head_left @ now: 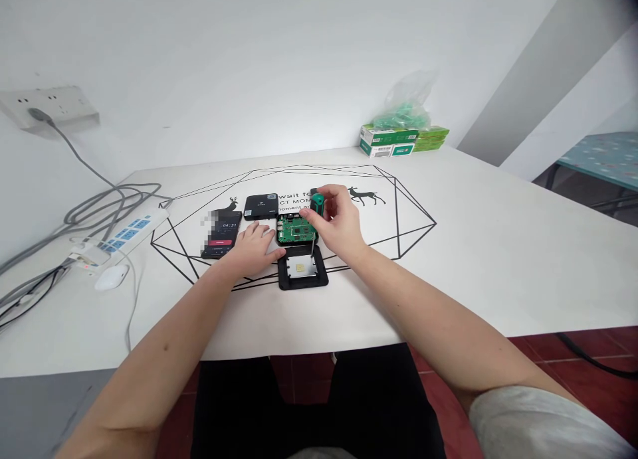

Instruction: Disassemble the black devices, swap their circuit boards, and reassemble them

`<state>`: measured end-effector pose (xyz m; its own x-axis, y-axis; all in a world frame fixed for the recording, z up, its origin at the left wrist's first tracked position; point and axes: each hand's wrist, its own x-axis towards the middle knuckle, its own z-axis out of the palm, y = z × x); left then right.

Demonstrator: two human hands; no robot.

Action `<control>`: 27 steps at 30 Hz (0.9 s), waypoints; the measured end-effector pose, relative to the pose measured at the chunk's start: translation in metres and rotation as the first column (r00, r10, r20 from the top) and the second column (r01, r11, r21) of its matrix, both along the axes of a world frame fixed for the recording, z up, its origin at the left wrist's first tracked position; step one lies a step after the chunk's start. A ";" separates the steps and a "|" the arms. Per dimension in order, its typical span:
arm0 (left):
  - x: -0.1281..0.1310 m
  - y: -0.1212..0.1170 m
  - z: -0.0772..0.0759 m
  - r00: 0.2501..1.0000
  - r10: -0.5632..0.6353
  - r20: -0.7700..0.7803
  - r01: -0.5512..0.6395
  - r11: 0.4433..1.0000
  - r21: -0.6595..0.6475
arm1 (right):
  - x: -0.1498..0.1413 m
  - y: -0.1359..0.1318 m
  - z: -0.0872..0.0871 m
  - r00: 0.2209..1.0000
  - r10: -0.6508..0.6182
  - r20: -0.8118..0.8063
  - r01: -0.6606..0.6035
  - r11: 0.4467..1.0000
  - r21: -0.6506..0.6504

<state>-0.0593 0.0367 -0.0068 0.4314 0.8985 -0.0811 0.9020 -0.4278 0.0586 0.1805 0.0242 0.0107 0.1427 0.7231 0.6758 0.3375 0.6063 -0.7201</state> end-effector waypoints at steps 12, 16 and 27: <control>0.000 -0.002 0.002 0.998 0.019 -0.064 -0.019 1.000 0.002 | 0.000 0.016 -0.015 0.985 0.112 -0.133 -0.126 0.986 -0.105; 0.002 -0.003 0.003 0.997 0.024 -0.073 -0.025 0.999 -0.020 | -0.005 0.011 -0.019 0.991 0.132 -0.025 -0.134 0.975 -0.175; 0.002 -0.004 0.003 0.999 0.027 -0.042 -0.029 0.999 -0.046 | -0.009 0.015 -0.030 0.980 0.197 0.043 -0.180 0.952 -0.246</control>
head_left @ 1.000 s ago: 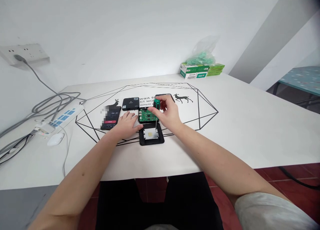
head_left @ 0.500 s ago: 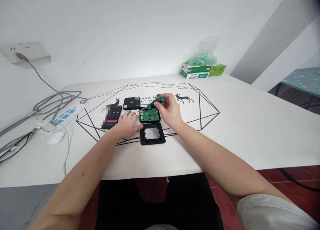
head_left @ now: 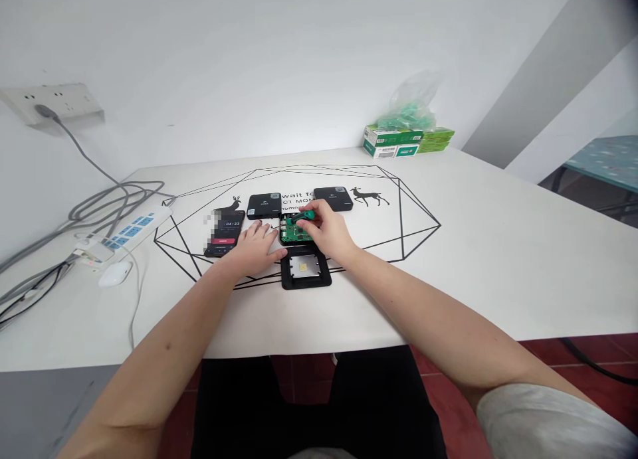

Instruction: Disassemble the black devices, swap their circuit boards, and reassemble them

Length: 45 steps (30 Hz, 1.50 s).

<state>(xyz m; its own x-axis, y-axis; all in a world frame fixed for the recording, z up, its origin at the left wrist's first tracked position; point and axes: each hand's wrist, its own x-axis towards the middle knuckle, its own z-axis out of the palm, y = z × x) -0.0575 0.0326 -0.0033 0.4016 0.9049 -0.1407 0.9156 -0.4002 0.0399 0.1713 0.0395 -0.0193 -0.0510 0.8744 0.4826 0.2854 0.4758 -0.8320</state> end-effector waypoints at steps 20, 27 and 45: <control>-0.003 0.006 -0.002 0.999 -0.029 0.027 0.027 0.996 0.080 | 0.010 -0.001 0.015 0.990 -0.073 -0.123 0.085 0.992 0.097; -0.007 0.015 -0.002 0.961 -0.001 0.275 -0.065 0.970 0.233 | 0.013 0.004 0.018 0.959 -0.101 -0.266 0.119 0.992 0.049; -0.002 0.008 0.010 0.799 0.048 0.599 -0.201 0.961 0.190 | 0.012 0.001 0.021 0.933 -0.046 -0.357 0.077 0.994 0.075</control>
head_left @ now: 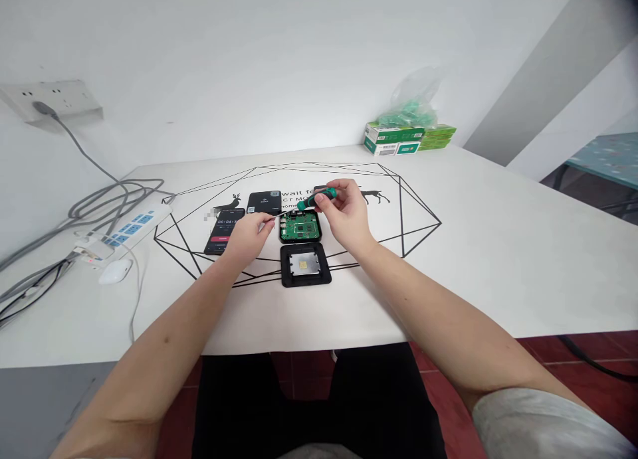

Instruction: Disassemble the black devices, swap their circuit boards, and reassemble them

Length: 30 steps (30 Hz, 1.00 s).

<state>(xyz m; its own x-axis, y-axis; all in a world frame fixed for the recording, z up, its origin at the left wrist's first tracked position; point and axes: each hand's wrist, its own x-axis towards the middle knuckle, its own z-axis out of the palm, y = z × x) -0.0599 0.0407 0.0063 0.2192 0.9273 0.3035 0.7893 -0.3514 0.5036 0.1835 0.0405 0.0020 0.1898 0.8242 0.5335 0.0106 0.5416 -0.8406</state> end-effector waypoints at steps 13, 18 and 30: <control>0.000 0.003 -0.003 0.810 -0.067 0.583 0.257 0.934 -0.250 | 0.004 0.004 0.003 0.999 0.011 -0.042 -0.011 1.000 0.008; -0.002 0.002 -0.003 0.786 -0.082 0.613 0.339 0.885 -0.318 | 0.008 0.003 0.006 0.999 0.039 0.015 -0.040 0.998 0.044; 0.004 -0.007 0.003 0.770 -0.235 0.593 0.532 0.748 -0.395 | 0.013 0.000 0.010 0.985 0.147 0.089 -0.162 0.968 0.193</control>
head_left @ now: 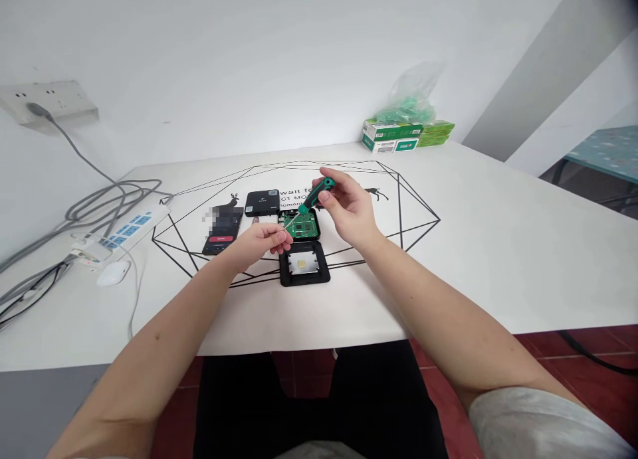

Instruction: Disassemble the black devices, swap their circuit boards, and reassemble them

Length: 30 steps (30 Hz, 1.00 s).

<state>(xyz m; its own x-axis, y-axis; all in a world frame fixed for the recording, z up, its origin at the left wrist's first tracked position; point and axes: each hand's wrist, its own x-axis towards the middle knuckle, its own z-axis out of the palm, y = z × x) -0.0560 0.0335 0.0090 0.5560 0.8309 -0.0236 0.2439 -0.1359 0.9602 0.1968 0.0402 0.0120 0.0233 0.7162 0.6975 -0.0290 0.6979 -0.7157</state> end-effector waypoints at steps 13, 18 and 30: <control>0.002 0.000 -0.004 1.000 -0.002 0.015 0.002 1.000 0.014 | 0.007 0.005 0.004 0.990 -0.123 -0.065 0.122 0.992 -0.011; 0.006 -0.003 -0.001 1.000 -0.003 -0.015 0.004 1.000 0.030 | 0.005 0.004 0.003 0.990 -0.120 -0.079 0.118 0.993 -0.029; 0.007 -0.003 -0.007 0.998 0.019 -0.065 -0.017 1.000 0.024 | 0.008 0.004 0.000 0.992 -0.123 0.004 0.123 0.992 0.022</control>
<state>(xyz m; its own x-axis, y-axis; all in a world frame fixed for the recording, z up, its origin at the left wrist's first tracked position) -0.0494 0.0308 0.0020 0.5389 0.8414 -0.0394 0.3083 -0.1535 0.9388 0.2046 0.0446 0.0123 0.1066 0.6928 0.7132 0.0613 0.7113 -0.7002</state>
